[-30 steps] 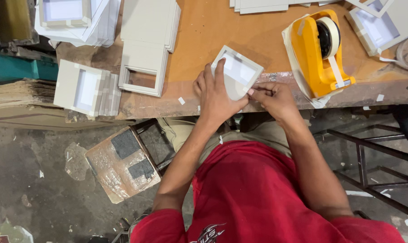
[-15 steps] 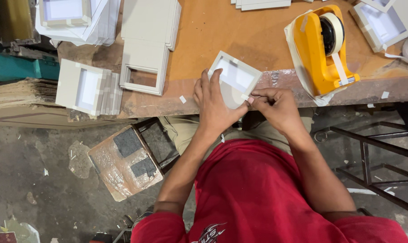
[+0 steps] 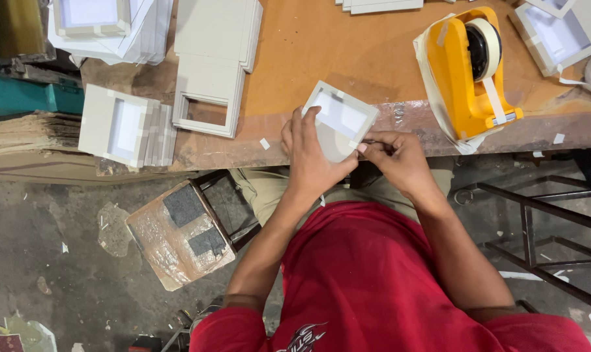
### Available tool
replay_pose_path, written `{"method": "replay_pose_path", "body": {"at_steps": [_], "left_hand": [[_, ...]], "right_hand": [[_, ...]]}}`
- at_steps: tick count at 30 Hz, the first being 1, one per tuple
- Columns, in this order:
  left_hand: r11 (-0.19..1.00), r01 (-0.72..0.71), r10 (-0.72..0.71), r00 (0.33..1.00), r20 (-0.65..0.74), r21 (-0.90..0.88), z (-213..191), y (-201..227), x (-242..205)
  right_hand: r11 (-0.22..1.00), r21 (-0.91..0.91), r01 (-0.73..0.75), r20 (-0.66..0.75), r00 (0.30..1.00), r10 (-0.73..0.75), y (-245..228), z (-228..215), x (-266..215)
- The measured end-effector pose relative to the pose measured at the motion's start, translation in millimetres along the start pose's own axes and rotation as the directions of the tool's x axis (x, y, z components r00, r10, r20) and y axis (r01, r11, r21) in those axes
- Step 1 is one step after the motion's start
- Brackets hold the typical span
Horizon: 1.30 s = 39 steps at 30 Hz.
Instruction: The person assembles small white picture frames by hand, applying clear adhesive tape to the edges and corners to secure the pieces together. They handle multiple frames one at a time, folding flaps and pressing tape to join the components.
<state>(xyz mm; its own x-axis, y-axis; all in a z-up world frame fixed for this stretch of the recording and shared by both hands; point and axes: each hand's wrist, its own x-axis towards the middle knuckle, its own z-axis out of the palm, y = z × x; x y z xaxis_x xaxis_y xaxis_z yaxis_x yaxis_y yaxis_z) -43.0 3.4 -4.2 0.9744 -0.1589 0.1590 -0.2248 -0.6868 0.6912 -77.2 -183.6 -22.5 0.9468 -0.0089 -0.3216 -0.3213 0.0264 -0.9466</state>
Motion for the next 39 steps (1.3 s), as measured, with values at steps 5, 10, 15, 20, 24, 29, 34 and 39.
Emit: {"method": "replay_pose_path", "body": {"at_steps": [5,10,15,20,24,29,34,39], "left_hand": [[0.990,-0.017,0.017,1.000,-0.004,-0.140,-20,11,-2],[0.943,0.015,-0.008,1.000,0.021,-0.334,-40,28,-10],[0.883,0.018,0.042,0.992,0.117,-0.470,-30,34,-25],[0.921,0.236,-0.250,0.968,-0.004,-0.310,1,14,-18],[0.969,0.242,-0.244,0.969,-0.032,-0.055,6,5,-13],[0.983,0.184,-0.176,0.966,0.190,-0.026,-3,12,-13],[0.987,0.161,-0.153,0.958,0.243,-0.013,-6,15,-14],[0.985,0.168,-0.156,0.961,0.228,-0.031,-5,13,-17]], "right_hand": [[0.978,-0.168,0.124,0.023,0.992,-0.121,-18,-2,-11],[0.905,-0.258,0.337,-0.061,0.929,-0.364,-15,0,-17],[0.929,0.280,0.241,-0.070,0.971,-0.231,10,11,1],[0.969,0.008,0.246,-0.227,0.945,-0.237,20,17,10],[0.864,-0.394,0.314,-0.360,0.812,-0.460,-6,2,-7],[0.405,-0.914,0.023,-0.305,0.618,-0.724,-50,-50,-43],[0.382,-0.924,0.019,-0.262,0.696,-0.668,-53,-109,-47],[0.556,-0.826,0.090,-0.259,0.816,-0.517,-41,-143,-29]]}}
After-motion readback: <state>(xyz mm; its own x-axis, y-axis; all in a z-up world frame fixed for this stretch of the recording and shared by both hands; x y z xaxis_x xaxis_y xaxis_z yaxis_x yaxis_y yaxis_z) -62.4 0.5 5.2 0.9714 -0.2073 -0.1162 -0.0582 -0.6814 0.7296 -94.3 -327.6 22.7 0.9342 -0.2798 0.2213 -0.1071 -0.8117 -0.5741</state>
